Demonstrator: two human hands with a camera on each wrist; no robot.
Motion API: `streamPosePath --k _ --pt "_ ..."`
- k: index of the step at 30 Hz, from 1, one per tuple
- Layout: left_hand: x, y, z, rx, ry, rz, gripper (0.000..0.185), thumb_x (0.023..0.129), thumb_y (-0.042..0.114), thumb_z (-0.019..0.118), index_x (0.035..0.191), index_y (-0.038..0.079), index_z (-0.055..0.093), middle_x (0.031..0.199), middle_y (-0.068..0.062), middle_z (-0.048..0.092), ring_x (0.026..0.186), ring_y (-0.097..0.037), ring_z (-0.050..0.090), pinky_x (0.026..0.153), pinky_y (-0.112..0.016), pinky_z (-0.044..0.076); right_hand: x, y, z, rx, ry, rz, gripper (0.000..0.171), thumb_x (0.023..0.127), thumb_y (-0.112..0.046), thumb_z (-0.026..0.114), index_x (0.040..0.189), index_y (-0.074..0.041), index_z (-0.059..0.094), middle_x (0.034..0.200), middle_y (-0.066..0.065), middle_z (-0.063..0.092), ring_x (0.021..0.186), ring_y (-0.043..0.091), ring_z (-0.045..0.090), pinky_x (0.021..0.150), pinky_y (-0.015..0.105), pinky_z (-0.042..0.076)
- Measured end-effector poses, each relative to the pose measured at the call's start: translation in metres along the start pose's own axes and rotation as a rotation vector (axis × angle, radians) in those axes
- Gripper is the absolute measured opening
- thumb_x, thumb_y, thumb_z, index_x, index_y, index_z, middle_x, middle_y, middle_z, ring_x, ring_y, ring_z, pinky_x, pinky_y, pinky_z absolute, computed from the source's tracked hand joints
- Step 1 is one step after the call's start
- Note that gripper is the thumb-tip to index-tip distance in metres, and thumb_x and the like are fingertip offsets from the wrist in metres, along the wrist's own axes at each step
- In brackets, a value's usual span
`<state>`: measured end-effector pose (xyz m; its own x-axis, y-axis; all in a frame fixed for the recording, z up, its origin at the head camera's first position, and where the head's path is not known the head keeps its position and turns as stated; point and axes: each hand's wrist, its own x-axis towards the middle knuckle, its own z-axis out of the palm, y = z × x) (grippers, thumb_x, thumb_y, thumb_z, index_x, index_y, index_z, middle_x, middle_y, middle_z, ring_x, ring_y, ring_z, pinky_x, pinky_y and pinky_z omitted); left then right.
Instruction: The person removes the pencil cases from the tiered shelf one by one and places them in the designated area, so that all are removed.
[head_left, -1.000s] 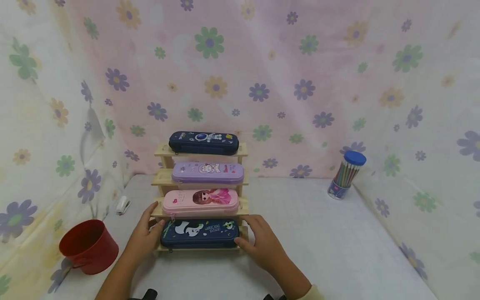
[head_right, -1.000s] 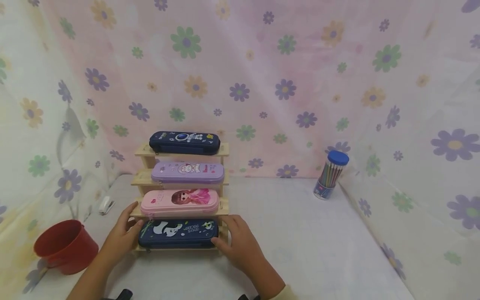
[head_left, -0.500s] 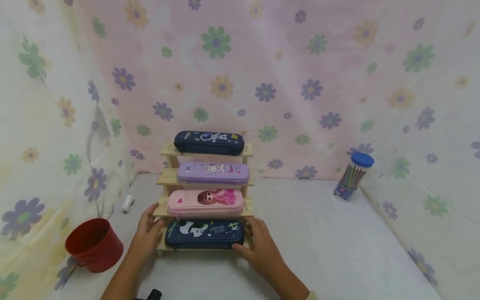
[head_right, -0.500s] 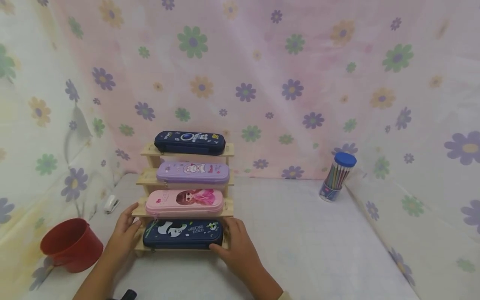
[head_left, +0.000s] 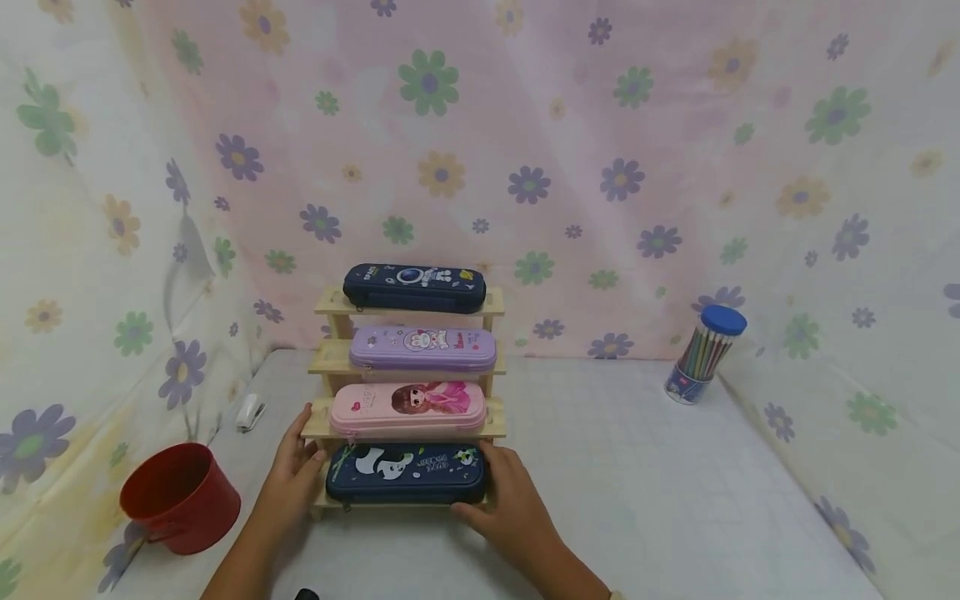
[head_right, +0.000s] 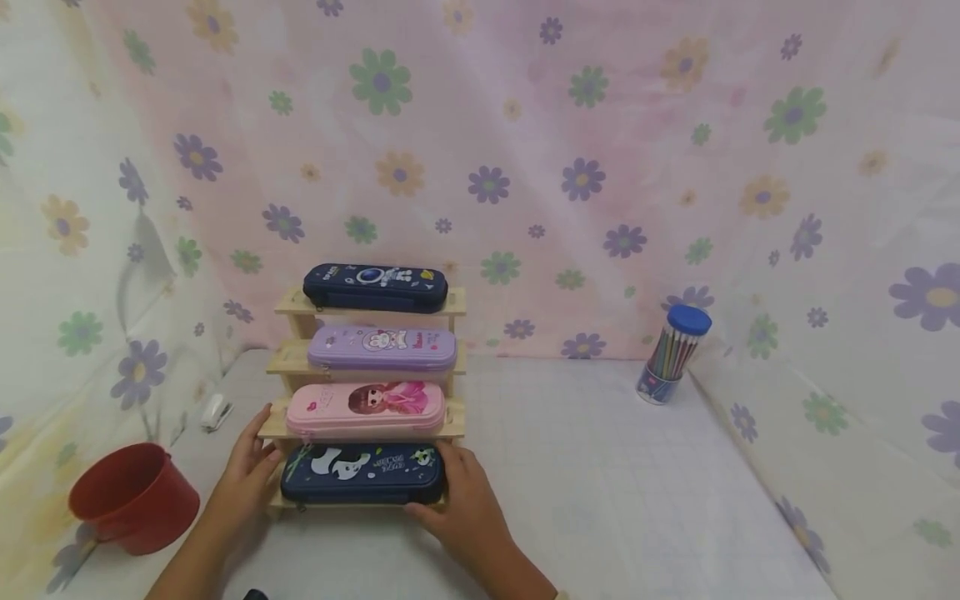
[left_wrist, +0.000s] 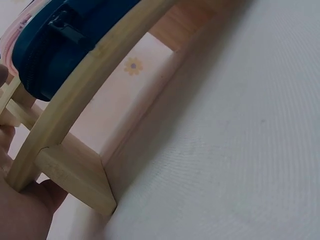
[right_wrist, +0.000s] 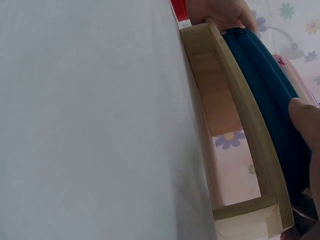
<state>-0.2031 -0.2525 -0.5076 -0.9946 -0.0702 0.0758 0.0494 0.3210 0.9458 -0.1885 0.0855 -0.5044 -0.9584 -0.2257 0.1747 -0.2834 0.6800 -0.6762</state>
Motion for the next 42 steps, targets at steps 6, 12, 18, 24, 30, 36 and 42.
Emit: streamPosePath --k 6,12,18,24,30,36,42 --pt "-0.002 0.004 -0.002 -0.008 -0.018 -0.034 0.078 0.110 0.012 0.046 0.169 0.032 0.000 0.177 0.006 -0.002 0.159 -0.047 0.016 0.122 -0.064 0.020 0.002 0.001 0.004 -0.006 -0.049 0.044 0.101 0.080 -0.062 0.084 0.158 -0.015 0.042 0.154 0.007 0.052 0.143 0.028 0.048 0.117 0.057 0.040" --pt "-0.003 0.006 -0.002 -0.032 -0.021 -0.040 0.078 0.110 0.012 0.046 0.170 0.032 -0.001 0.176 0.007 -0.002 0.160 -0.046 0.014 0.123 -0.064 0.019 0.003 0.005 0.003 -0.006 -0.002 0.008 0.098 0.079 -0.066 0.081 0.156 -0.016 0.046 0.149 0.004 0.056 0.140 0.025 0.051 0.117 0.054 0.042" --pt "-0.003 0.006 -0.003 -0.035 -0.014 -0.063 0.077 0.110 0.013 0.046 0.170 0.032 0.000 0.176 0.010 -0.002 0.160 -0.046 0.014 0.123 -0.066 0.019 0.004 0.005 0.004 0.019 0.019 -0.004 0.094 0.079 -0.063 0.084 0.153 -0.017 0.049 0.145 0.002 0.058 0.137 0.024 0.052 0.116 0.054 0.043" --pt "-0.003 0.007 -0.003 -0.024 -0.013 -0.065 0.075 0.111 0.012 0.043 0.170 0.028 0.000 0.176 0.009 -0.003 0.161 -0.044 0.009 0.124 -0.066 0.015 0.005 0.004 0.004 0.075 0.019 0.038 0.087 0.077 -0.053 0.090 0.148 -0.019 0.053 0.141 0.000 0.060 0.135 0.022 0.053 0.116 0.055 0.042" --pt "-0.003 0.006 -0.002 -0.045 -0.025 -0.033 0.073 0.112 0.012 0.041 0.170 0.028 0.001 0.177 0.004 -0.003 0.161 -0.044 0.009 0.124 -0.065 0.014 0.004 0.003 0.002 0.127 0.023 0.078 0.088 0.074 -0.048 0.094 0.144 -0.015 0.054 0.143 0.004 0.059 0.139 0.027 0.052 0.117 0.057 0.041" --pt "-0.003 0.006 -0.002 -0.053 -0.030 -0.026 0.073 0.112 0.012 0.041 0.170 0.028 0.000 0.177 0.003 -0.003 0.161 -0.042 0.008 0.124 -0.063 0.015 0.005 0.000 -0.002 0.156 0.002 0.152 0.092 0.071 -0.048 0.095 0.144 -0.011 0.052 0.149 0.010 0.058 0.143 0.033 0.051 0.117 0.059 0.039" --pt "-0.003 0.006 -0.002 -0.049 -0.007 -0.044 0.076 0.110 0.006 0.043 0.170 0.025 0.002 0.177 0.003 -0.002 0.160 -0.046 0.011 0.124 -0.066 0.014 0.003 0.008 -0.006 0.151 -0.004 0.120 0.094 0.070 -0.051 0.095 0.145 -0.014 0.052 0.142 0.005 0.063 0.133 0.026 0.059 0.113 0.057 0.044"
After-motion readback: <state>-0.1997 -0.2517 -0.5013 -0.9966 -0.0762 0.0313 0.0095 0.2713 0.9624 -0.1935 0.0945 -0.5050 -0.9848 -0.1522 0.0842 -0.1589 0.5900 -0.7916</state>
